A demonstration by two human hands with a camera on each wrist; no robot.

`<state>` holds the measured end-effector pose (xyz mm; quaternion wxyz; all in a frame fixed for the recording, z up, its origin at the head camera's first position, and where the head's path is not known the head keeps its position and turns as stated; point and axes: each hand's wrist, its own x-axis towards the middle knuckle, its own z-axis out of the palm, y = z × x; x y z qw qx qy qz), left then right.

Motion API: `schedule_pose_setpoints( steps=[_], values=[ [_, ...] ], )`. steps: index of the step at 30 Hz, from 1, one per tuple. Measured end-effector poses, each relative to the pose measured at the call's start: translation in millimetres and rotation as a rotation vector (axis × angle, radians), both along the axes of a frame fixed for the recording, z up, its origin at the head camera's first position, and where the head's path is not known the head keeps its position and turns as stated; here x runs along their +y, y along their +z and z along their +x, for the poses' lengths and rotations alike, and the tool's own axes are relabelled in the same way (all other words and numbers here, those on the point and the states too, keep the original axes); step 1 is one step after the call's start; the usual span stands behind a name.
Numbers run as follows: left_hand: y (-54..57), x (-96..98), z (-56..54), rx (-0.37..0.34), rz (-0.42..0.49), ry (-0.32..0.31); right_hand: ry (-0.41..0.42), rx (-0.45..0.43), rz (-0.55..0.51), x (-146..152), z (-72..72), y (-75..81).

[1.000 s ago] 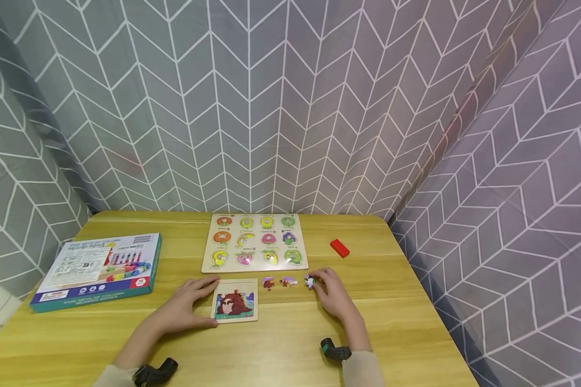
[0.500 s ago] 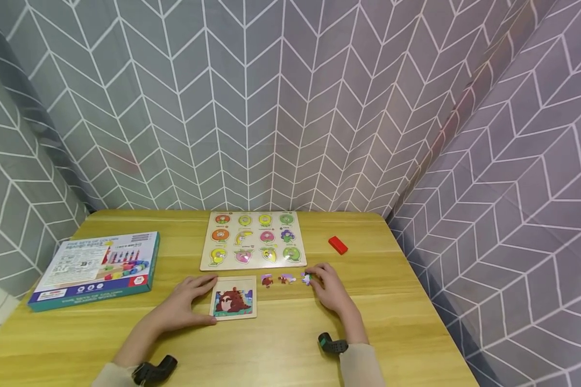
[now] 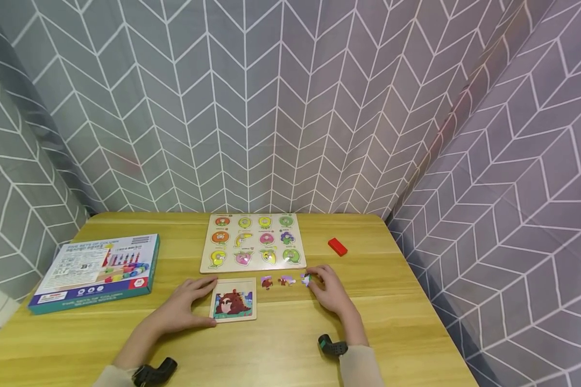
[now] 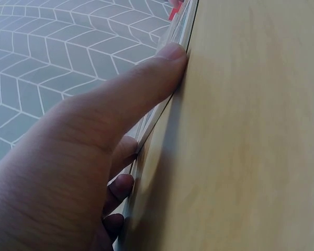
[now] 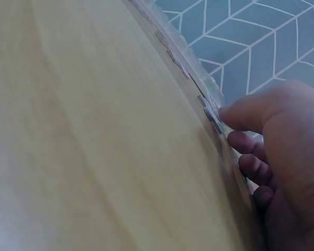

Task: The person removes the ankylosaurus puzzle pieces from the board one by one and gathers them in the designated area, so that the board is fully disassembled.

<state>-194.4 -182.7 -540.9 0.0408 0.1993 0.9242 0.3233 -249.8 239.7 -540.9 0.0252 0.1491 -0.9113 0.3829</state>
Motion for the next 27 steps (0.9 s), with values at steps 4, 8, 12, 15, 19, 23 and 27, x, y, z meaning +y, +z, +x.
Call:
schedule_pose_setpoints(
  steps=[4, 8, 12, 15, 19, 23, 27],
  values=[
    [0.3, 0.7, -0.2, 0.001, 0.001, -0.001, -0.017, 0.010, -0.007, 0, 0.6, 0.8],
    [-0.2, 1.2, -0.2, 0.008, -0.002, -0.001, -0.039, 0.030, -0.006, -1, 0.6, 4.0],
    [-1.1, 1.9, -0.3, 0.011, 0.002, -0.002, -0.078, 0.040, -0.018, -5, 0.5, 9.4],
    [-1.9, 2.5, -0.9, 0.009, 0.006, -0.004, -0.105, 0.050, -0.042, -13, 1.9, 15.7],
    [-2.8, 3.1, -2.5, 0.011, 0.009, -0.005, -0.097, 0.080, -0.059, -31, 3.6, 25.0],
    [-3.4, 2.8, -2.9, 0.018, 0.009, -0.008, -0.039, 0.095, -0.071, -55, 4.3, 29.4],
    [-3.8, 1.6, -2.5, 0.011, 0.008, -0.004, 0.042, 0.078, -0.099, -82, 6.8, 33.4]
  ],
)
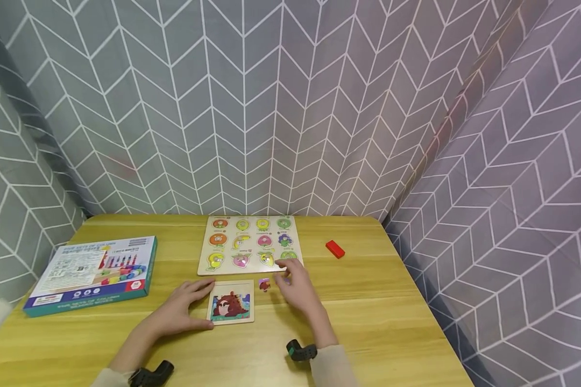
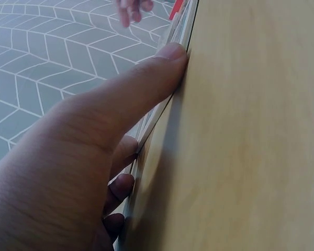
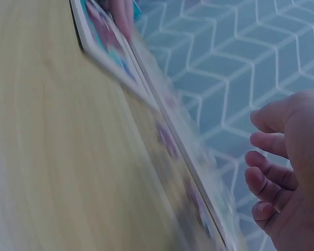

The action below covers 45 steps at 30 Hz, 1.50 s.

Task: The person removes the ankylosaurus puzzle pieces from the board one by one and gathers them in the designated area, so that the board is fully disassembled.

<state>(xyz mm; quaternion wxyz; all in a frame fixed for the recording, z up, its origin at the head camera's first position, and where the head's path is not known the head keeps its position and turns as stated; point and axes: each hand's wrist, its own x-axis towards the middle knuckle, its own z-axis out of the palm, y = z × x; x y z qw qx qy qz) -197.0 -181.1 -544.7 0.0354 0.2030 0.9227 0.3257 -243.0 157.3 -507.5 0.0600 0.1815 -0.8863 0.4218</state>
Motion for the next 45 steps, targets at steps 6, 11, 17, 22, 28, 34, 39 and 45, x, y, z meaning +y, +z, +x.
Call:
schedule_pose_setpoints(
  steps=[6, 11, 17, 22, 28, 34, 39, 45],
  values=[
    [-2.3, -0.6, 3.5, 0.010, -0.001, -0.008, 0.126, 0.016, 0.009, -39, 8.9, 3.2],
    [-5.3, 1.7, 4.0, -0.001, -0.004, -0.009, 0.256, -0.010, 0.058, -67, 16.5, 2.0],
    [-10.8, 6.4, 5.1, -0.011, 0.004, -0.023, 0.338, -0.075, 0.169, -87, 25.1, -9.4],
    [-12.1, 5.0, 8.3, -0.001, 0.006, -0.026, 0.330, -0.098, 0.229, -95, 33.1, -20.8],
    [-11.5, -1.5, 13.2, -0.012, -0.019, -0.022, 0.318, -0.091, 0.222, -102, 41.6, -33.3],
    [-4.1, -0.1, 7.4, -0.001, -0.022, -0.024, 0.325, -0.045, 0.235, -100, 35.2, -31.6],
    [5.1, -0.7, -0.2, 0.020, -0.021, -0.025, 0.331, -0.049, 0.268, -102, 25.2, -20.6],
    [9.1, -3.0, -1.5, 0.022, -0.017, -0.032, 0.327, -0.078, 0.283, -106, 23.8, -16.4]
  ],
)
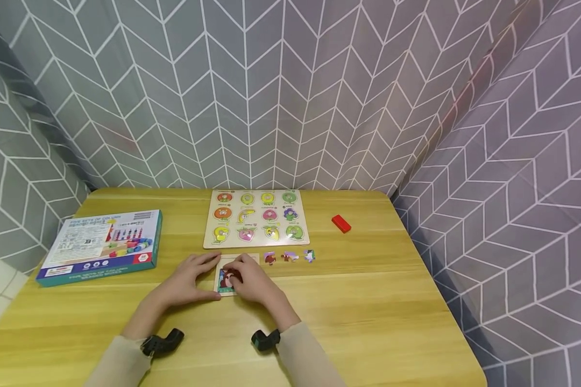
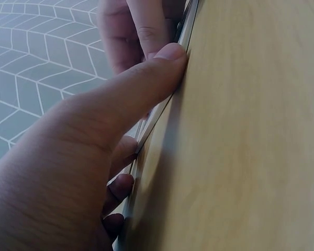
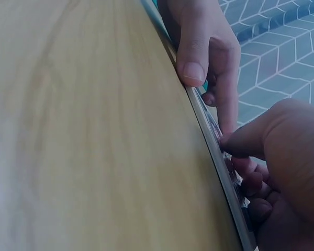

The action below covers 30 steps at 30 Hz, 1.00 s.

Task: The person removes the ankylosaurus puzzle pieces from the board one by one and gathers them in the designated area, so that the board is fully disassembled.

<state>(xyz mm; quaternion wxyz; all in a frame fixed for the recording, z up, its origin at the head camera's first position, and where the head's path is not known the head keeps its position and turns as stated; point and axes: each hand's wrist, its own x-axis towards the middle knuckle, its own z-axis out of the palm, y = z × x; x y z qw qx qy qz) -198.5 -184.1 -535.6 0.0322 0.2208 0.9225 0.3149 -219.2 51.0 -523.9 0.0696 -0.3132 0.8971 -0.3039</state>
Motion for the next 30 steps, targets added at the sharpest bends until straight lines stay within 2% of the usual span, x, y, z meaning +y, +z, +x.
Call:
schedule_pose_setpoints(
  steps=[15, 21, 30],
  values=[
    [-2.6, -0.6, -0.6, 0.003, -0.002, 0.002, -0.047, -0.036, -0.031, -3.4, 0.1, -1.5],
    [-3.2, -0.4, -0.7, 0.003, 0.000, 0.003, -0.043, -0.050, -0.087, -2.2, -0.1, -2.7],
    [-3.6, 0.1, -0.7, 0.004, -0.003, 0.004, -0.025, -0.016, -0.101, -0.9, 0.4, -3.3]
  ],
)
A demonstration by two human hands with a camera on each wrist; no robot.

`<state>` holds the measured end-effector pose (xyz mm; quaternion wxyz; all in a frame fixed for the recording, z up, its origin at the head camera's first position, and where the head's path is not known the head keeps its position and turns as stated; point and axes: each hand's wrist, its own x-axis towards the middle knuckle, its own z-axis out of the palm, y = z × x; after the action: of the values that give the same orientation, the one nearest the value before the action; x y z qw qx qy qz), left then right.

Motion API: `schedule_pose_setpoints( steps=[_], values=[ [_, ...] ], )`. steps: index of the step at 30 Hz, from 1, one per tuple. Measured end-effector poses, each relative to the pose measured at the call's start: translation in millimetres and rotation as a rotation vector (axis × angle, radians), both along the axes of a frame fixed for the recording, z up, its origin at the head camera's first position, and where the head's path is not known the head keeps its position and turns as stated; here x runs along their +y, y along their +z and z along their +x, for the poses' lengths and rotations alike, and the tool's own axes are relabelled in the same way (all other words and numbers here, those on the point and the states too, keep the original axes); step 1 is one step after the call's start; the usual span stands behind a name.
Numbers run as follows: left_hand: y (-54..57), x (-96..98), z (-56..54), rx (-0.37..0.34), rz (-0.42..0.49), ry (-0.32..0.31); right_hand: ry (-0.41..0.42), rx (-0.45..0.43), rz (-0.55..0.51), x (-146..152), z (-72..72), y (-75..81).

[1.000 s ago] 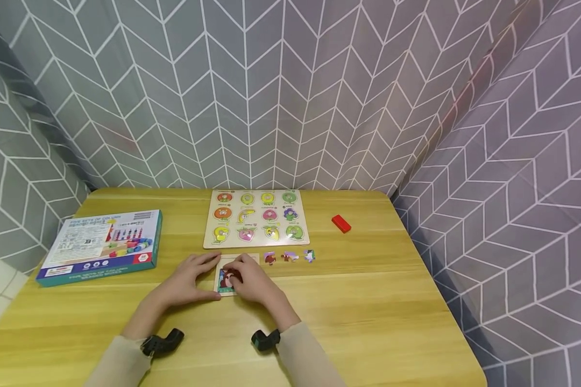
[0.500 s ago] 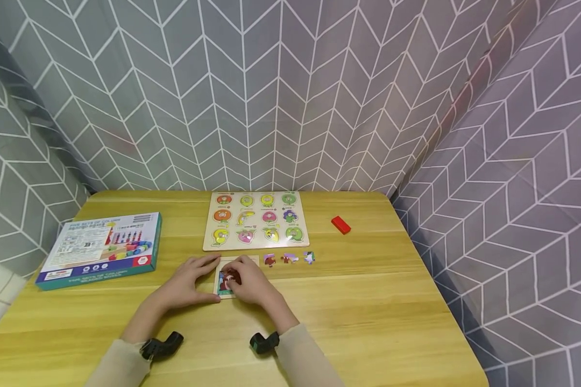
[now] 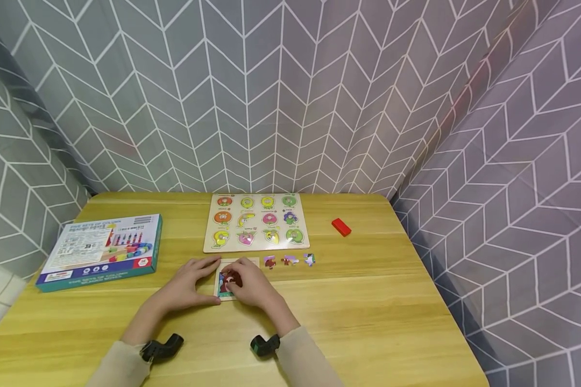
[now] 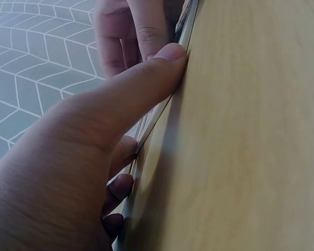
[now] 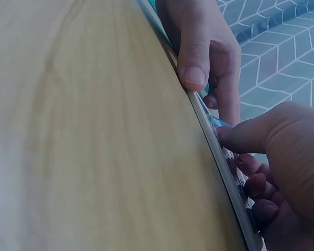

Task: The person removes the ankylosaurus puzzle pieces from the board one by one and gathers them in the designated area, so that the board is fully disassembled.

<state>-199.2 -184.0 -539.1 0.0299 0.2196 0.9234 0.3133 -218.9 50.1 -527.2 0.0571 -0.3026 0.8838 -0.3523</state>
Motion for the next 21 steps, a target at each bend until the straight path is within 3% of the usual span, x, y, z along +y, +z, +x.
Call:
schedule_pose_setpoints(
  steps=[13, 21],
  values=[
    [-3.5, 0.0, 3.6, -0.001, 0.001, 0.005, 0.039, 0.116, 0.139, 0.7, 2.7, -0.5],
    [-2.6, -0.6, 1.8, 0.010, -0.004, 0.010, 0.037, 0.127, 0.125, 0.5, 2.9, 2.8]
  ],
)
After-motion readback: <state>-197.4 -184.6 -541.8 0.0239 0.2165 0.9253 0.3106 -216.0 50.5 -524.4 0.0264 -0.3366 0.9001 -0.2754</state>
